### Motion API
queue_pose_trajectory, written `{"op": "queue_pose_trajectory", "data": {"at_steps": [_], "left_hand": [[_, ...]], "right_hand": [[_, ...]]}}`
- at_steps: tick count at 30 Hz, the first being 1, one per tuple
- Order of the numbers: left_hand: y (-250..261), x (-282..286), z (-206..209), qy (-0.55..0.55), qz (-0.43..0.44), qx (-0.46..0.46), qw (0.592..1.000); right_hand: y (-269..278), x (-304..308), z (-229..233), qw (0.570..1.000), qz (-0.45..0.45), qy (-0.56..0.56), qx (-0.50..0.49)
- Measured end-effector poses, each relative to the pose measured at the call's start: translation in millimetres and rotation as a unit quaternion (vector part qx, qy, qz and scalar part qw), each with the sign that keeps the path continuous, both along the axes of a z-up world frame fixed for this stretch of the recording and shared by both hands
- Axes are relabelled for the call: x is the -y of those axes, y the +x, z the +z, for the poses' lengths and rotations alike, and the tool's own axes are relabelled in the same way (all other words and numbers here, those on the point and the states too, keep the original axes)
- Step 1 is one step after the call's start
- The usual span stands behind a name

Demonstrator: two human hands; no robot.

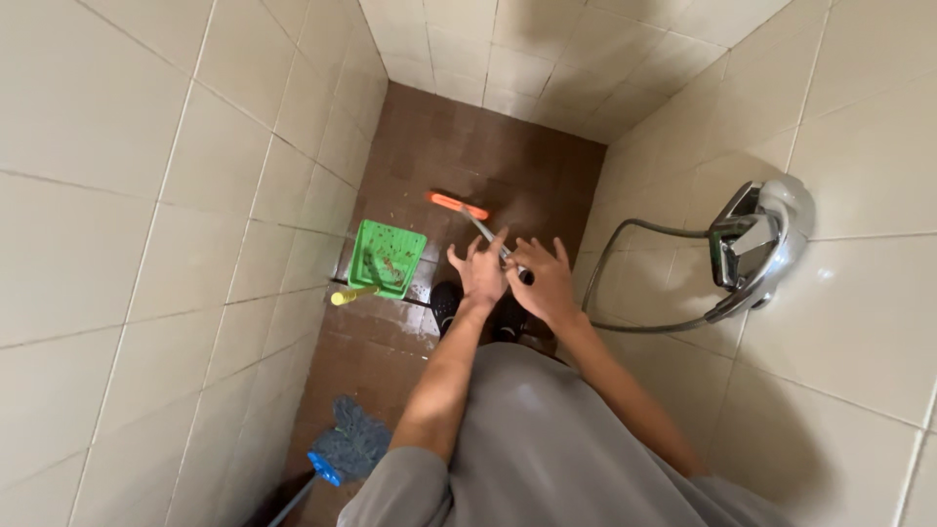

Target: The person holds a squeegee and pushes water across the tiled bathroom floor toward a drain, occasionally moving a green dustpan and a mop out of the way.

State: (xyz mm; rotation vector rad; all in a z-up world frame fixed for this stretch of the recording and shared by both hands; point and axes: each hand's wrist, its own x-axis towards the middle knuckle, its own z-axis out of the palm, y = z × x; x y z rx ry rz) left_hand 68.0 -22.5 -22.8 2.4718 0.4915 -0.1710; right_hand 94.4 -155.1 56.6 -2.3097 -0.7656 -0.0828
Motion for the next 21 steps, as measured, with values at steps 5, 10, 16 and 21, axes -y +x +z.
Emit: {"op": "queue_pose_trajectory", "data": {"at_steps": [5,10,16,21], "left_hand": [[7.3,14.9,-2.8,-0.036,0.024,0.105,0.994],[20.0,32.1,-2.4,0.018,-0.053,0.152,0.987],[35.1,59.5,10.1,-0.001,-0.127,0.122,0.984],[38.4,72.4,8.8,-0.055,-0.174,0.089,0.979]], "right_hand": [[12.7,7.4,14.0,0.993,-0.073,0.067,-0.063],[9.9,26.3,29.3,0.992,-0.107,0.055,-0.04],[0.4,43.0,40.2,0.99,-0.13,0.045,0.039],[-0.8,52.5,41.2,0.99,-0.12,0.071,0.017]]}}
